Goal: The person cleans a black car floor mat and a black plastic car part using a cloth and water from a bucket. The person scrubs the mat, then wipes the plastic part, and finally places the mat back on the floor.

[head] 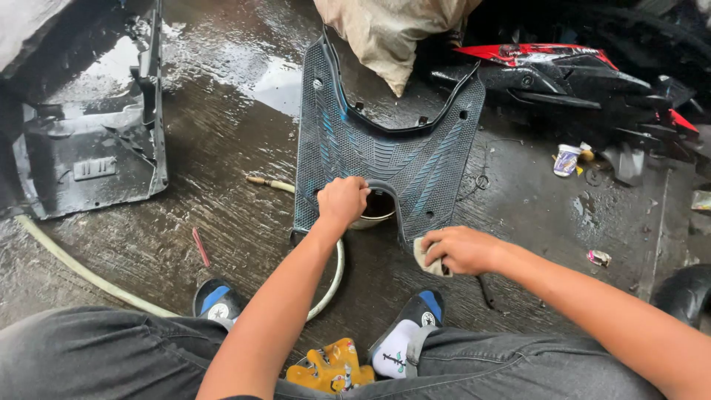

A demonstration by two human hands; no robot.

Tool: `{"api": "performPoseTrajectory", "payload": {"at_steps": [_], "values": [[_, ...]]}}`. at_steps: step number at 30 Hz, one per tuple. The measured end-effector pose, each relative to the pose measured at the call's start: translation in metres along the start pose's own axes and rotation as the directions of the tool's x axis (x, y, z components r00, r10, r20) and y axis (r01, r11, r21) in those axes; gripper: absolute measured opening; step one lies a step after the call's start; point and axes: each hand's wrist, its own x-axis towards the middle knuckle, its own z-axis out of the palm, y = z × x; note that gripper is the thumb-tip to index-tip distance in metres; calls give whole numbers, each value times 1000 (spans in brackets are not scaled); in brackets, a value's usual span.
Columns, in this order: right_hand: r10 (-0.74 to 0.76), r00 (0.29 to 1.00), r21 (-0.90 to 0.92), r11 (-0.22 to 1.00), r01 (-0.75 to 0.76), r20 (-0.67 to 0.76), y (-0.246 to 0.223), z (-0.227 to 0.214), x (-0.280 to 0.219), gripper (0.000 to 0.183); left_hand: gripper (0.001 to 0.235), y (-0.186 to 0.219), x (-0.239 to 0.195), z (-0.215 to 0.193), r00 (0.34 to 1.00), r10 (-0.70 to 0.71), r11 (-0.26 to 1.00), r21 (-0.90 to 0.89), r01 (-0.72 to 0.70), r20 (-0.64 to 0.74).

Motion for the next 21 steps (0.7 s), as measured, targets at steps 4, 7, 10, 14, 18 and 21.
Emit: {"api": "performPoseTrajectory", "payload": {"at_steps": [4,7,10,14,18,21], "values": [[71,997,-28,997,-71,29,-27,-25,19,36,28,-17,1,-20,996,-28,987,-157,41,84],[-105,986,75,990,116,-131,-48,-29,60,43,39,-53,4,-46,998,-19,869,-493,42,52],[-248,918,45,960,275,-310,-66,-9,109,51,39,-105,-25,-57,998,-66,871,-489,51,-14],[-323,854,-8,936,351,-408,-91,7,175,58,57,-139,-70,-66,911,-238,857,-369,359,336],[-276,876,-68,960,272,-396,-84,34,217,55,86,-193,-56,-7,836,-116,781,-471,411,537],[-257,895,-102,966,236,-365,-76,42,216,53,83,-196,-47,13,875,-150,693,-582,424,459]]}}
